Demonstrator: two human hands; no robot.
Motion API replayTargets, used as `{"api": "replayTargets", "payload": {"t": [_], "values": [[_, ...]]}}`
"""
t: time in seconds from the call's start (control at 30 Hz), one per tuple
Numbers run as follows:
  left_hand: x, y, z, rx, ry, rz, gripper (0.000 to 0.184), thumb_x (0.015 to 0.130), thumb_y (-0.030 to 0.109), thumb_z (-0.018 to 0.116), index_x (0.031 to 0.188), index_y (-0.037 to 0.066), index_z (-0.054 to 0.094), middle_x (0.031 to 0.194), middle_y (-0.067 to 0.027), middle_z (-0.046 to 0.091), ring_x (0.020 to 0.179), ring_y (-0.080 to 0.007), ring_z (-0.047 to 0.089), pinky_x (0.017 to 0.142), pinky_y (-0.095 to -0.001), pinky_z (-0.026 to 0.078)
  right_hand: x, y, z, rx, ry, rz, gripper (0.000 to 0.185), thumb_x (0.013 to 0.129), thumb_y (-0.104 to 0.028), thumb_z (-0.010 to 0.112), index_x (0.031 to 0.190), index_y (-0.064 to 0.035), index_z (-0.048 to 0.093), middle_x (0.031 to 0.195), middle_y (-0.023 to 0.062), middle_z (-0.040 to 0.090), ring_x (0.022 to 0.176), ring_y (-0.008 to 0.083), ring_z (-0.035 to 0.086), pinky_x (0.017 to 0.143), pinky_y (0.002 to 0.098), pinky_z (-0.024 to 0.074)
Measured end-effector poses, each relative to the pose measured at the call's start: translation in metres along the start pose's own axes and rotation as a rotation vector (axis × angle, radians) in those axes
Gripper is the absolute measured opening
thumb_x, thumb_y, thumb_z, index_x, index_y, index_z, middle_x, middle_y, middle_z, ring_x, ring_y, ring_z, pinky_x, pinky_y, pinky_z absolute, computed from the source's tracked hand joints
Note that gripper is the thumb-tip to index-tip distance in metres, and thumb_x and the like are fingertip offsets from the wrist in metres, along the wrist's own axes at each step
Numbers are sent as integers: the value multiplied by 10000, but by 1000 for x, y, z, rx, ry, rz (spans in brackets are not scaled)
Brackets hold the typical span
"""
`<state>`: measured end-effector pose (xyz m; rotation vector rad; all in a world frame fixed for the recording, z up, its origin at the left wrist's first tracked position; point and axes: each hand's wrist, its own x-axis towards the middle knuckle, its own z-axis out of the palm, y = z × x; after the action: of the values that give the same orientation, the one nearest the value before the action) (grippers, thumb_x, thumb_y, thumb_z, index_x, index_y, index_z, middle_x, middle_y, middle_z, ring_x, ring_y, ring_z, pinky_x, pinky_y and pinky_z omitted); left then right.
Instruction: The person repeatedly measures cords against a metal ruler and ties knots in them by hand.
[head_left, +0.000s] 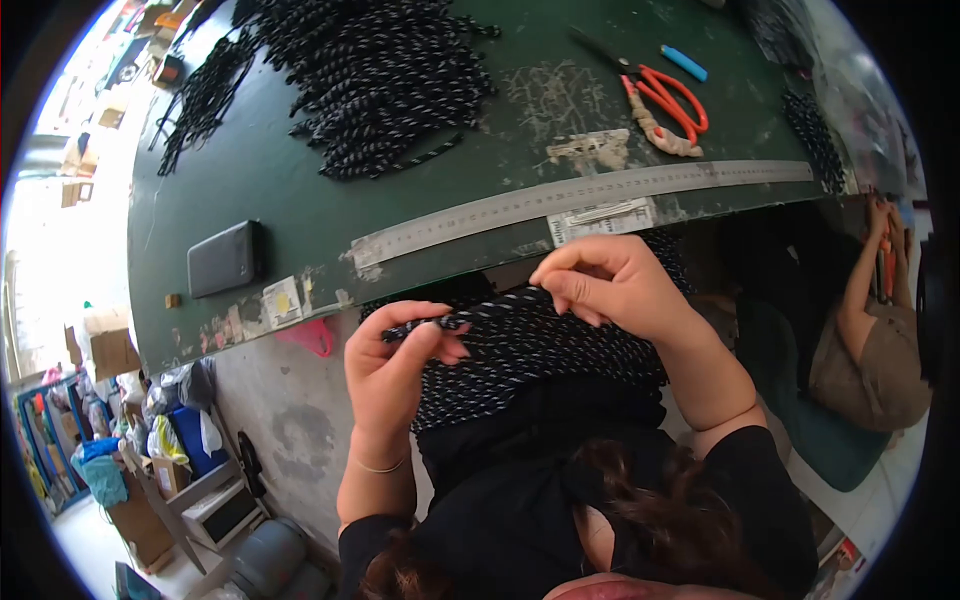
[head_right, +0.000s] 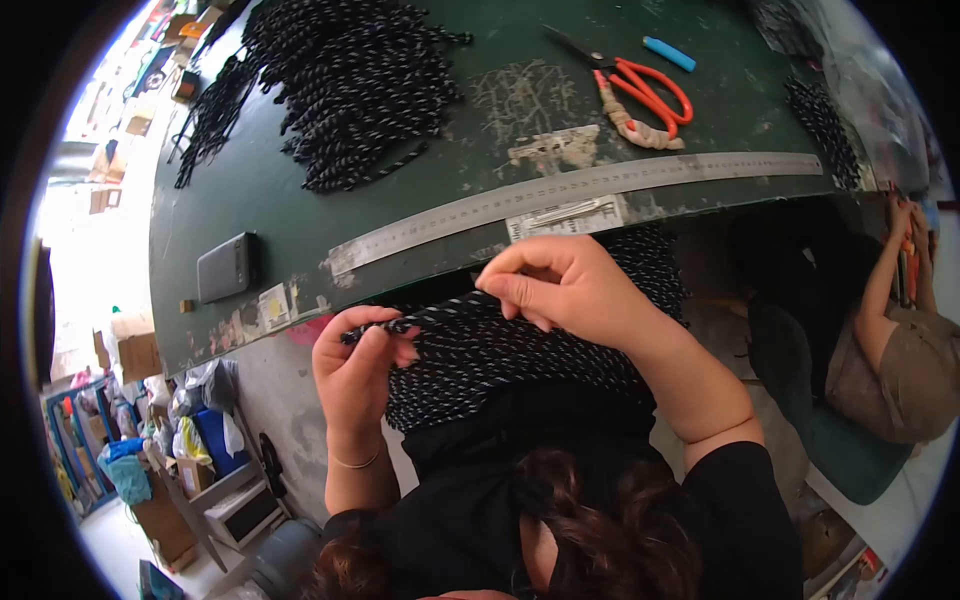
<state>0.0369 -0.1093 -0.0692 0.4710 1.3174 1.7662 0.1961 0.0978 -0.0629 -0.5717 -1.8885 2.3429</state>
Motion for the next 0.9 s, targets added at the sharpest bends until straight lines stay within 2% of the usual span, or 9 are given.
{"api": "replayTargets", "payload": {"t": [0.23,0.37,0.5,0.67,0.73,0.77,0.83,0.87,0.9], "values": [[-3,-7,-16,42,-18,26,279,1009,105,539,1203,-94,560,998,-250,698,783,-216,684,707,-296,560,3,3,-1,279,94,71,168,976,-81,608,1069,42,675,772,66,665,632,81,624,577,205,508],[-4,1,-12,-98,54,-22,267,1030,104,504,1172,-101,599,871,-169,693,756,-184,694,683,-274,560,5,14,-1,167,75,-35,152,969,-59,612,1065,40,675,796,70,670,655,89,638,603,209,523],[-6,0,-27,142,-3,-26,309,1059,146,454,1200,-86,600,868,-154,689,711,-155,668,628,-241,520,10,10,-4,113,70,-74,171,973,-97,620,1070,35,670,861,77,680,679,78,635,624,212,531],[43,44,-20,562,189,330,267,1044,145,495,1199,-37,614,888,-117,689,717,-149,640,636,-249,490,57,-49,-5,-63,150,-281,192,970,-87,610,1127,12,659,908,63,673,736,107,636,680,256,534],[83,56,-21,1340,537,950,169,971,87,591,1099,-2,657,887,-104,677,831,-209,650,709,-299,493,102,-46,-14,-324,357,-559,221,961,-93,613,1158,-2,651,1028,60,664,853,121,636,759,260,526],[79,64,-17,1342,543,961,169,971,87,591,1099,-2,657,887,-104,677,831,-209,650,709,-299,493,104,-45,-14,-324,353,-570,221,961,-93,613,1158,-2,651,1028,60,664,853,121,636,759,260,526],[61,83,0,999,97,850,88,877,48,676,960,21,687,917,-134,673,926,-267,645,790,-355,496,106,-43,-20,-482,476,-608,246,945,-89,626,1176,-7,643,1082,53,651,914,127,629,804,261,517],[31,91,11,691,-248,564,51,843,45,711,845,6,678,940,-153,679,916,-280,652,817,-371,507,107,-39,-23,-562,535,-617,260,937,-87,632,1185,-10,640,1109,50,645,945,130,626,827,261,512],[16,78,12,377,-612,509,118,821,80,738,857,-17,682,951,-156,677,914,-292,645,849,-389,509,108,-31,-27,-565,531,-615,260,937,-87,632,1185,-10,640,1109,50,645,945,130,626,827,261,512]]}}
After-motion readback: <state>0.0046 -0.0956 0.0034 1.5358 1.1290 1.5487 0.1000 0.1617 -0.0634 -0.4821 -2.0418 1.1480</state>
